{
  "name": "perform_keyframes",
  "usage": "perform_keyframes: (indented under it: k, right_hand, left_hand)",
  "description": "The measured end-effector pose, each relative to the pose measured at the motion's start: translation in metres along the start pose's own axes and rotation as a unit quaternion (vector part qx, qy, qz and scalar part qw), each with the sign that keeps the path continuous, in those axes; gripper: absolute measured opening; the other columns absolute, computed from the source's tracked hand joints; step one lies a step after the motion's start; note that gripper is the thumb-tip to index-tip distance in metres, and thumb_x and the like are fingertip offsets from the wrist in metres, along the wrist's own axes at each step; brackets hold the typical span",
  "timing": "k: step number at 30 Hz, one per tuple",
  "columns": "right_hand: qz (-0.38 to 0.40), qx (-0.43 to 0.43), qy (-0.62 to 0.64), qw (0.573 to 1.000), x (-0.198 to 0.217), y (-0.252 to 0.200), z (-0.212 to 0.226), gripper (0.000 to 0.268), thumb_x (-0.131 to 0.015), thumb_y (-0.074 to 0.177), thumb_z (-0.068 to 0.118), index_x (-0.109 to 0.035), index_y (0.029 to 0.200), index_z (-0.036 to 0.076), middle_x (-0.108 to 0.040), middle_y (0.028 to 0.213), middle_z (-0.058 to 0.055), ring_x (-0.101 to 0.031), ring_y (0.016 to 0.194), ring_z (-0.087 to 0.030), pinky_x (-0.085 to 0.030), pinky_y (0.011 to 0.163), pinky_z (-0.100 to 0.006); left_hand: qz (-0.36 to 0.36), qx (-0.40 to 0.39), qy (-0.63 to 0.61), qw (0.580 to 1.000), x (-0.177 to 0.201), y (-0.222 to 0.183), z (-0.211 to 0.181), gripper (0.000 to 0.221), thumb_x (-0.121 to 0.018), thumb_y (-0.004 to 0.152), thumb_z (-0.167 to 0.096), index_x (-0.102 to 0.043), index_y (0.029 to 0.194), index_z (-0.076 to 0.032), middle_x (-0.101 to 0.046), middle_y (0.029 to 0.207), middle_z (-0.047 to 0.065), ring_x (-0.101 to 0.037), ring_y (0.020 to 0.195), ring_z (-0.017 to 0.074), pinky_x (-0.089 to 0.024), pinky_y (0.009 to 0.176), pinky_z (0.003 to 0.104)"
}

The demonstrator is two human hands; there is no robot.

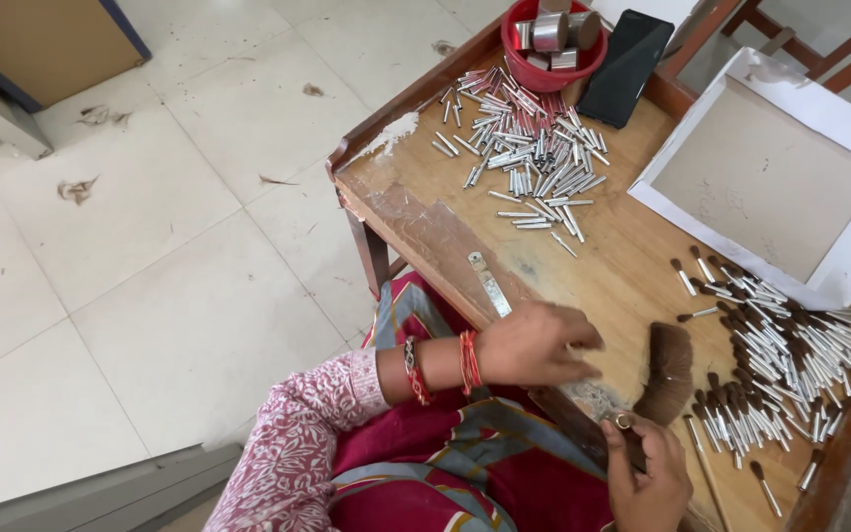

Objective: Assembling small brushes by manually inserting bristles into metal ferrules using a table-mounted fixture.

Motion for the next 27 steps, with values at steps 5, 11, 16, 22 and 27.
perform_keyframes:
  k: [5, 11, 16, 22, 27]
  right_hand:
    - [-0.006, -0.002, -0.053, 0.999, 0.003, -0.003, -0.005, 0.022, -0.079, 0.091, 0.013, -0.072, 0.111, 0.005, -0.071, 0.105, -0.012, -0.070, 0.097, -0.026, -0.054, 0.087, -0.034]
    - [0.008, 0.009, -0.057, 0.998, 0.002, -0.001, -0.008, 0.025, -0.073, 0.087, 0.007, -0.071, 0.112, 0.005, -0.070, 0.111, -0.012, -0.068, 0.107, -0.030, -0.053, 0.094, -0.039]
    - [0.037, -0.011, -0.093, 0.995, 0.007, -0.003, -0.013, 0.036, -0.070, 0.081, 0.003, -0.068, 0.117, 0.004, -0.067, 0.116, -0.016, -0.062, 0.110, -0.038, -0.050, 0.095, -0.045]
    - [0.043, -0.034, -0.077, 0.996, 0.011, 0.005, -0.007, 0.034, -0.067, 0.078, -0.001, -0.069, 0.112, 0.004, -0.068, 0.114, -0.013, -0.060, 0.108, -0.037, -0.049, 0.095, -0.044]
    - [0.060, -0.004, -0.062, 0.996, 0.010, 0.007, -0.005, 0.033, -0.071, 0.079, 0.001, -0.069, 0.111, 0.002, -0.067, 0.113, -0.013, -0.059, 0.108, -0.036, -0.048, 0.094, -0.044]
  left_hand:
    - [0.017, 0.017, -0.097, 0.995, -0.039, -0.025, -0.024, 0.039, -0.076, 0.087, -0.040, -0.071, 0.107, -0.007, -0.070, 0.094, 0.010, -0.072, 0.085, 0.0273, -0.058, 0.075, 0.039]
    - [-0.001, 0.013, -0.099, 0.995, -0.057, -0.031, -0.033, 0.042, -0.077, 0.088, -0.041, -0.072, 0.111, -0.007, -0.070, 0.094, 0.011, -0.071, 0.087, 0.0301, -0.057, 0.075, 0.040]
    - [0.004, 0.005, -0.091, 0.996, -0.063, -0.029, -0.038, 0.037, -0.077, 0.089, -0.040, -0.071, 0.107, -0.008, -0.070, 0.095, 0.012, -0.070, 0.088, 0.0326, -0.057, 0.077, 0.042]
    - [-0.016, -0.013, -0.093, 0.995, -0.052, -0.014, -0.047, 0.035, -0.080, 0.089, -0.030, -0.070, 0.108, -0.003, -0.069, 0.093, 0.014, -0.068, 0.086, 0.0343, -0.056, 0.076, 0.043]
    - [-0.004, 0.011, -0.080, 0.997, -0.056, -0.012, -0.045, 0.033, -0.080, 0.090, -0.029, -0.070, 0.107, -0.002, -0.069, 0.090, 0.013, -0.068, 0.082, 0.0318, -0.056, 0.072, 0.042]
Point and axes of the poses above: each hand's wrist, its own y-axis towards the middle knuckle, its own x-axis out of the back of the hand, z = x × y, the point moved 5 cm from there along y, towards the middle knuckle
